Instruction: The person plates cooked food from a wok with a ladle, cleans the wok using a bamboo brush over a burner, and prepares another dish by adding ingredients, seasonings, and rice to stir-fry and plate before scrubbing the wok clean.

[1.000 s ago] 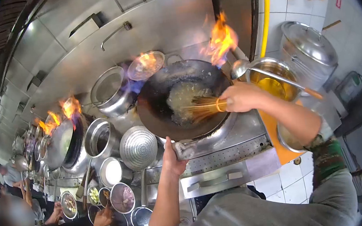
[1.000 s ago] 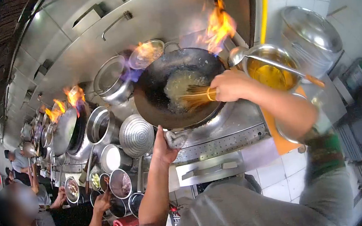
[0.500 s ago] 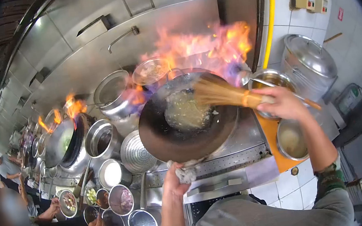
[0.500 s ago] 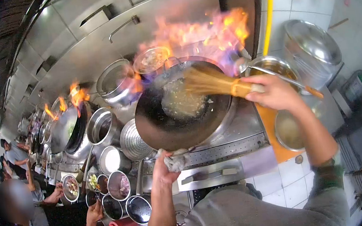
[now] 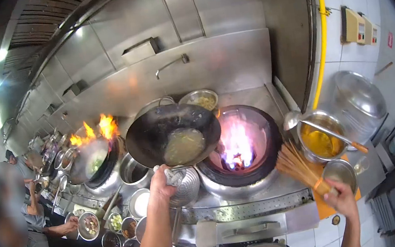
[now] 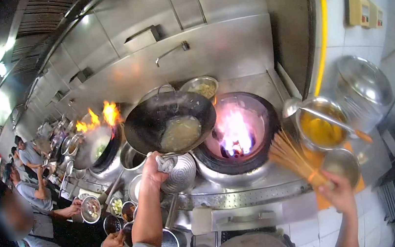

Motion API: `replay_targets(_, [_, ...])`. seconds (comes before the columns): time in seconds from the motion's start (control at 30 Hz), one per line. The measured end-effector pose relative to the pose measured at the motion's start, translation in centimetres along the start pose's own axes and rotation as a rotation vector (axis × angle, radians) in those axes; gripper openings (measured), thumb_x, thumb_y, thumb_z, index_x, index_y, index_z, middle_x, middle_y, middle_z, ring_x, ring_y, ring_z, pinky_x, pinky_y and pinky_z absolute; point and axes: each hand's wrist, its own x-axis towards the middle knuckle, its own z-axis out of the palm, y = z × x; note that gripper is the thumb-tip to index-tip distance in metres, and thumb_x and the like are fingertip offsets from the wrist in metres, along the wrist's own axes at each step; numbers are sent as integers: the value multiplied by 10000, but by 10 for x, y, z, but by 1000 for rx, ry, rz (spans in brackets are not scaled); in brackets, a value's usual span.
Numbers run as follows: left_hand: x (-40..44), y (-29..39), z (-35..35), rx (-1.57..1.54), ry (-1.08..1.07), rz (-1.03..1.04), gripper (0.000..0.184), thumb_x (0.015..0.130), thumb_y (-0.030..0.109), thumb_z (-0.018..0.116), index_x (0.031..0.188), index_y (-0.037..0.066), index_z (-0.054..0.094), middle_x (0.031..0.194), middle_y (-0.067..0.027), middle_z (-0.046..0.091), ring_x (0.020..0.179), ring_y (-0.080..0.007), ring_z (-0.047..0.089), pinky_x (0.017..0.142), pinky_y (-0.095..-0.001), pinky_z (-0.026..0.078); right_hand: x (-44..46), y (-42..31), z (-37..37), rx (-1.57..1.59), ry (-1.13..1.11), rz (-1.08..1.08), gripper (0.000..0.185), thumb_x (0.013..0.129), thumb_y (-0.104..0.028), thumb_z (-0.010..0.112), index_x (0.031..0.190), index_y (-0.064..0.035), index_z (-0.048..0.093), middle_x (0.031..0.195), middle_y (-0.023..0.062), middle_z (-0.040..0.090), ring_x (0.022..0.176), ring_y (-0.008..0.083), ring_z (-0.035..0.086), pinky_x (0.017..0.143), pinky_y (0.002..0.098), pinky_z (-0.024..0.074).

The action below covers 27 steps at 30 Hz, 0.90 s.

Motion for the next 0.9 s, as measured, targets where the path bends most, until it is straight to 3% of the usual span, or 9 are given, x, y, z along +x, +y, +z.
replay_targets(0.27, [88, 79, 24, 169, 140, 206, 120, 874, 143, 455, 813, 84, 540, 738, -93, 588, 626, -274, 595, 575, -429, 532, -24, 31, 49, 260, -5, 270, 467, 759, -60, 724, 1185, 45, 563, 868, 74, 623, 609, 101, 574, 507, 238, 479])
replay_targets(0.4, [170, 112, 42, 162, 193, 317, 128, 890, 138, 447, 921, 77, 555, 770, -94, 608, 644, -272, 607, 549, -428, 521, -31, 55, 56, 455, 80, 310, 466, 760, -18, 690, 1192, 64, 537, 769, 83, 615, 569, 109, 570, 481, 243, 468])
replay_targets(0.47, [209, 127, 53, 157, 227, 524, 191, 790, 40, 461, 957, 28, 554, 811, -106, 588, 670, -286, 613, 558, -469, 522, -36, 47, 52, 420, 69, 353, 457, 751, 0, 679, 1186, 57, 548, 736, 58, 611, 545, 96, 559, 477, 236, 460])
replay_targets(0.5, [250, 142, 44, 237, 325, 459, 295, 788, 79, 502, 1070, 9, 558, 879, -108, 612, 720, -270, 633, 569, -429, 533, -43, 36, 49, 334, 48, 310, 395, 817, -91, 637, 1192, 10, 564, 663, 29, 554, 499, 86, 492, 437, 227, 401])
replay_targets(0.53, [246, 141, 62, 241, 320, 455, 295, 788, 79, 502, 1070, 9, 558, 879, -108, 612, 720, -270, 633, 569, -429, 533, -46, 31, 45, 247, 26, 268, 347, 883, -182, 595, 1197, -37, 579, 589, 0, 497, 453, 76, 426, 397, 219, 341])
replay_targets(0.6, [227, 141, 101, 467, 632, 575, 374, 772, 110, 547, 1128, -4, 547, 961, -136, 621, 776, -271, 652, 599, -407, 550, -55, 45, 39, 276, 21, 374, 442, 860, -183, 632, 1277, -70, 538, 617, 3, 534, 474, 71, 454, 411, 215, 359])
replay_targets(0.63, [201, 140, 127, 531, 723, 501, 415, 762, 131, 590, 1147, -6, 520, 1059, -180, 601, 852, -300, 654, 642, -398, 567, -61, 47, 40, 264, 33, 401, 444, 858, -180, 633, 1275, -65, 537, 614, -1, 531, 473, 73, 451, 413, 217, 358])
replay_targets(0.73, [183, 122, 183, 864, 853, 543, 465, 761, 140, 616, 1181, 2, 475, 1152, -226, 539, 928, -361, 634, 678, -418, 578, -72, 54, 44, 239, 66, 453, 469, 852, -185, 643, 1287, -59, 521, 617, -10, 532, 477, 73, 451, 423, 219, 359])
replay_targets(0.9, [164, 90, 246, 841, 875, 618, 544, 743, 134, 640, 1213, 12, 396, 1195, -260, 425, 1027, -432, 558, 686, -436, 577, -82, 42, 50, 296, 145, 420, 459, 854, -198, 643, 1269, -40, 527, 641, -4, 549, 510, 73, 467, 448, 217, 374])
